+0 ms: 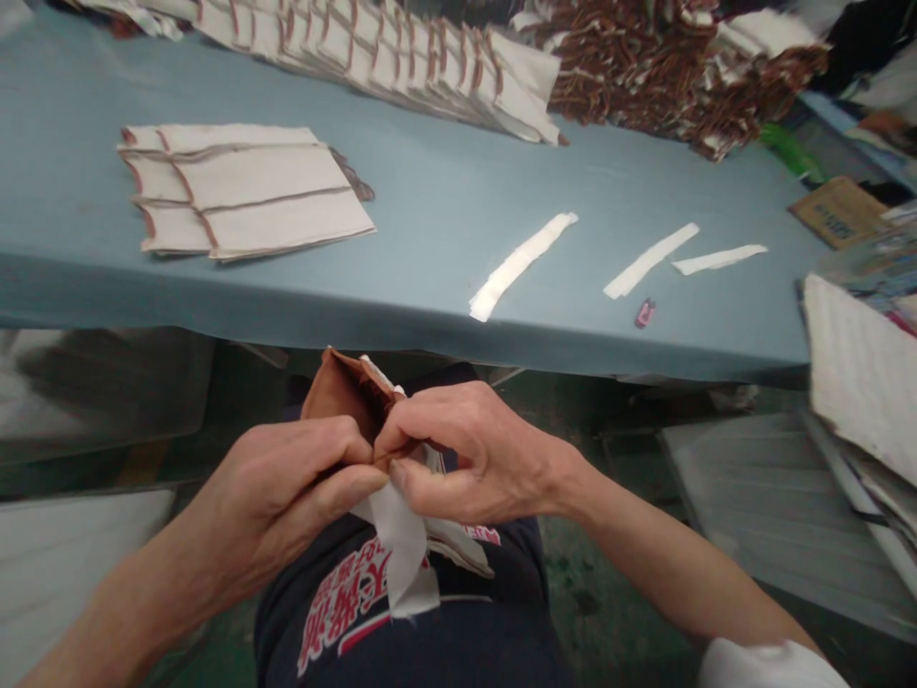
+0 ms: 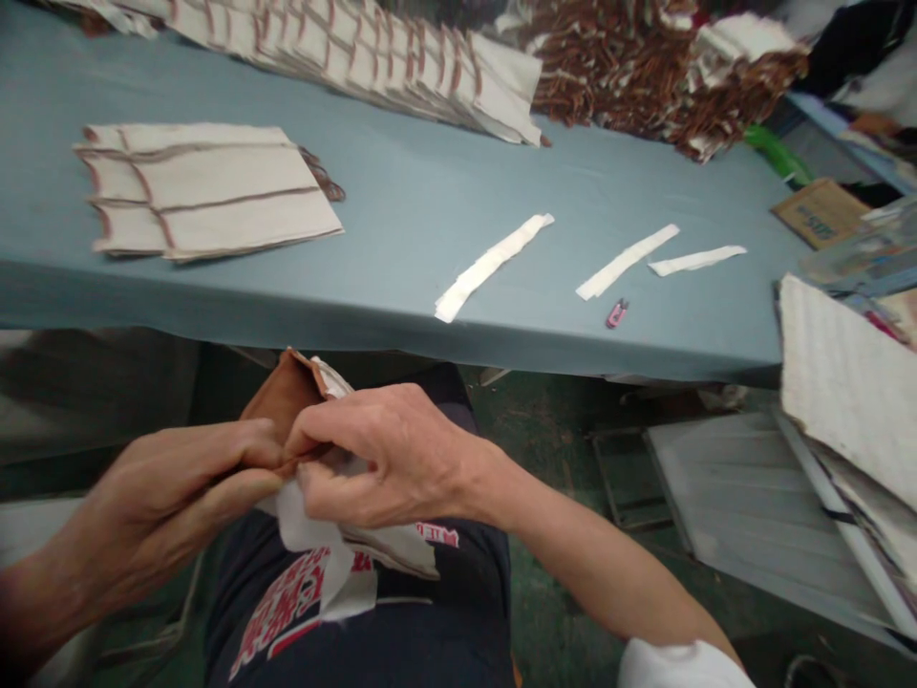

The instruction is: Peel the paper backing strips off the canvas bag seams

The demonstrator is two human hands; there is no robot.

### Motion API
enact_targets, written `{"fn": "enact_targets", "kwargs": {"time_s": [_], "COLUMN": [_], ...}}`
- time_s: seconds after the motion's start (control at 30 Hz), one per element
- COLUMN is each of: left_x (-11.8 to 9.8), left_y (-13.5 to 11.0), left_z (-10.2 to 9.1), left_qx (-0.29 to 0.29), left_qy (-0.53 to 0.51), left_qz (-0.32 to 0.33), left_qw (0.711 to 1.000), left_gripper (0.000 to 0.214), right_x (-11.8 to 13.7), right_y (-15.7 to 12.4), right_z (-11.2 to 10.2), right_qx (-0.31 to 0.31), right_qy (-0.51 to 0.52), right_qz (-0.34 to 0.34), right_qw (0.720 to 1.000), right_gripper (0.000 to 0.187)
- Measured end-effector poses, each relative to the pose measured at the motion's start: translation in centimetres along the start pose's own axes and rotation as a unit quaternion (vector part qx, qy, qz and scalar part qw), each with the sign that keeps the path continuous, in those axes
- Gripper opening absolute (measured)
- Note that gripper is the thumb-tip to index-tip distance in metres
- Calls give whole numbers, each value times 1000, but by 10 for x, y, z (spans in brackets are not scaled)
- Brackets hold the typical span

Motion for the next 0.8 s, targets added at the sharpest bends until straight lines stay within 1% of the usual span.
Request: {"fn": "enact_targets", "kwargs": {"time_s": [0.07, 0.13, 0.27, 0.37, 0.47, 0.53, 0.57, 0.63, 0.67, 0.73, 0.8], "left_x": [4, 6, -2, -12, -19, -24, -27, -33, -35, -37, -41], "left_y": [4, 6, 11, 15, 17, 17, 16, 13, 12, 10, 8], "left_z": [3, 7, 19, 29, 31, 31, 31, 35, 38, 46, 55], "left_qx": [25, 38, 44, 48, 26, 14, 6, -1, -1, 0, -5], "left_qy": [5, 4, 16, 11, 50, 90, 99, 85, 67, 26, -6], "left_qz": [-11, -10, 11, 25, 37, 53, 63, 75, 75, 60, 40], "left_qw": [1000, 999, 999, 998, 998, 994, 993, 994, 995, 998, 999], "left_gripper": [42, 42, 44, 42, 40, 40, 40, 39, 39, 38, 36], "right_x": [7, 15, 21, 20, 16, 12, 10, 3, -1, -9, -15], "right_y": [-5, -11, -24, -29, -32, -32, -32, -31, -31, -31, -33], "right_z": [-6, -10, -15, -18, -21, -23, -23, -17, -13, -1, 10], "right_qx": [0, 4, 14, 49, 90, 94, 91, 68, 44, -29, -110], "right_qy": [-44, -88, -152, -157, -156, -138, -123, -102, -104, -128, -138], "right_qz": [-14, -30, -38, -34, -15, -7, -8, -29, -48, -91, -128], "right_qw": [999, 996, 988, 986, 983, 986, 988, 992, 992, 987, 976], "right_gripper": [13, 13, 21, 21, 17, 15, 17, 34, 42, 54, 58]}}
Point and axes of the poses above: each hand's wrist, its own y-axis towards the middle knuckle, its own z-axis out of the palm, x = y × z, the point moved 6 cm from there along y, towards the middle knuckle, and after that the axes turned 8 degrees about z, right-handed, at the moved point
